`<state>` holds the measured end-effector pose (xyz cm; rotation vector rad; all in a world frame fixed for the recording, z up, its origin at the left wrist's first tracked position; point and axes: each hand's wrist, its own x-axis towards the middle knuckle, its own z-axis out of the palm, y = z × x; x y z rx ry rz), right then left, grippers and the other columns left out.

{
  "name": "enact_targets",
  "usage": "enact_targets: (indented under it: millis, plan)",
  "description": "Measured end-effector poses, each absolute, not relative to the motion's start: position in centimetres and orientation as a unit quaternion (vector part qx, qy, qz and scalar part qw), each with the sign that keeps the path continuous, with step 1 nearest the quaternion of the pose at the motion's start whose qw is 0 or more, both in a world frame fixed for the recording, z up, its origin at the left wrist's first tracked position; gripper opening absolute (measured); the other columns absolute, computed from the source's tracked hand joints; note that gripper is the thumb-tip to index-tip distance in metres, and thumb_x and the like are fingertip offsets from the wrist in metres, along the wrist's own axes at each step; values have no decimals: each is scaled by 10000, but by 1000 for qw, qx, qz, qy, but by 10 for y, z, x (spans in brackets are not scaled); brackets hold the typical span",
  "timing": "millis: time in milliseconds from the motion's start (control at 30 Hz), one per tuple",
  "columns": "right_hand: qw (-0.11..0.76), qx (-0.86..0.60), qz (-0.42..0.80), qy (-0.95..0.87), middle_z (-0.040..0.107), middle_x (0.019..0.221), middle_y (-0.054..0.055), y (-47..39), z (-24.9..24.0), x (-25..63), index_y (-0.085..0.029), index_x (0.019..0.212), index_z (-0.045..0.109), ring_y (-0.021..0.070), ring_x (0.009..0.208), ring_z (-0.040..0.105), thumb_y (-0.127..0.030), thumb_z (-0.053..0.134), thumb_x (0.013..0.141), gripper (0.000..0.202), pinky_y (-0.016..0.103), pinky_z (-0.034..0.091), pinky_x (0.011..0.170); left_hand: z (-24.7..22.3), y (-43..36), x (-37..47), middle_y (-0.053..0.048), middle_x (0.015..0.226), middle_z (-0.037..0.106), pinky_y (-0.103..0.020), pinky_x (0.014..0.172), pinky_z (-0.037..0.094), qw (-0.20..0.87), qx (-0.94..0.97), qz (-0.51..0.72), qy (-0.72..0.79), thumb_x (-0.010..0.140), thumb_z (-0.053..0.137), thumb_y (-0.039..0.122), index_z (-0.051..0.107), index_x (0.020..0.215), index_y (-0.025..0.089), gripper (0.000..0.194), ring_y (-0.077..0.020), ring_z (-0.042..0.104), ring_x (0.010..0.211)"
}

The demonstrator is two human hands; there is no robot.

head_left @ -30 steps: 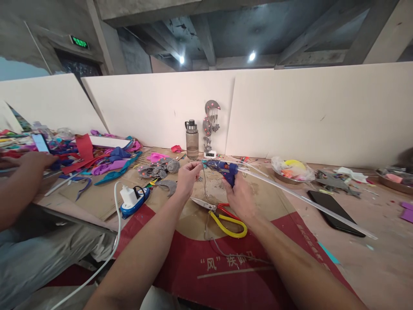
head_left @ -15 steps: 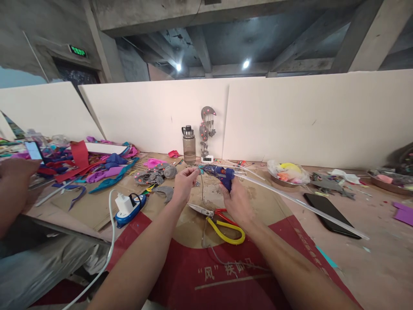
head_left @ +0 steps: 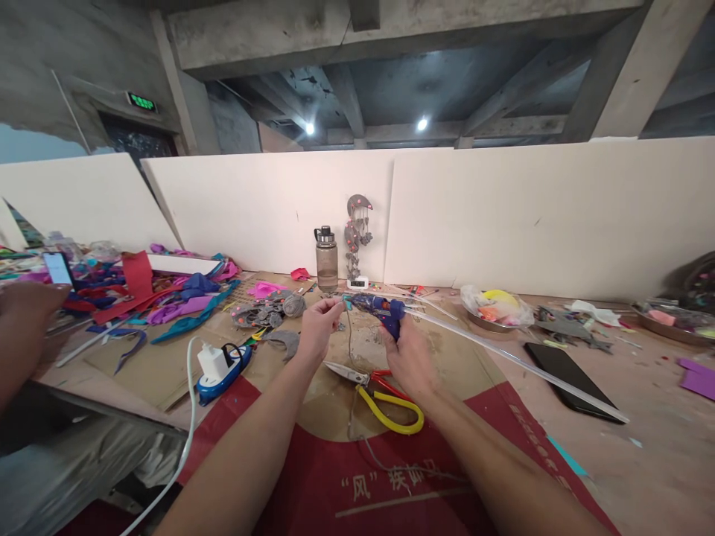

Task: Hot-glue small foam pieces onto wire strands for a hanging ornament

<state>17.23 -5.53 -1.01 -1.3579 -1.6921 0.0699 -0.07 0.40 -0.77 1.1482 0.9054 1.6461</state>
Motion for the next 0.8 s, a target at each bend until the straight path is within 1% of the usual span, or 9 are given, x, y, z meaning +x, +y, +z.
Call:
enact_targets:
  millis: [100, 267, 467, 633, 800]
  plan:
    - [467, -562, 26, -682, 670, 927, 129, -56, -9, 173, -187, 1069, 524, 284, 828, 642, -364, 425, 902, 263, 413, 502, 731, -9, 4, -1, 53, 506, 442, -177, 424, 179, 455, 463, 666, 367, 595, 794, 409, 637, 695, 132, 334, -34, 330, 436]
    - [459, -550, 33, -698, 662, 1014, 159, -57, -8, 172, -166, 1106, 500, 308, 916, 635, -355, 402, 913, 288, 452, 495, 805, -7, 2, -1, 53, 493, 436, -178, 425, 189, 452, 469, 665, 366, 605, 785, 422, 630, 693, 132, 340, -35, 325, 431]
    - [459, -567, 41, -683, 667, 983, 160, -56, -8, 172, -157, 1114, 497, 305, 862, 631, -341, 405, 908, 291, 447, 494, 763, -7, 3, -1, 54, 503, 430, -174, 426, 186, 452, 470, 664, 366, 620, 774, 397, 622, 691, 128, 318, -31, 320, 437]
    - [450, -560, 43, -694, 663, 1011, 155, -58, -6, 171, -158, 1123, 507, 293, 910, 629, -317, 411, 907, 284, 417, 486, 793, -7, 3, 0, 57, 497, 430, -177, 428, 181, 458, 460, 668, 364, 604, 779, 394, 616, 683, 126, 324, -29, 312, 432]
    - [441, -570, 50, -692, 664, 988, 160, -58, -7, 170, -159, 1114, 507, 306, 889, 627, -333, 409, 907, 288, 422, 480, 771, -5, 2, 0, 58, 499, 428, -179, 429, 171, 459, 458, 671, 360, 593, 780, 393, 610, 676, 128, 326, -29, 311, 431]
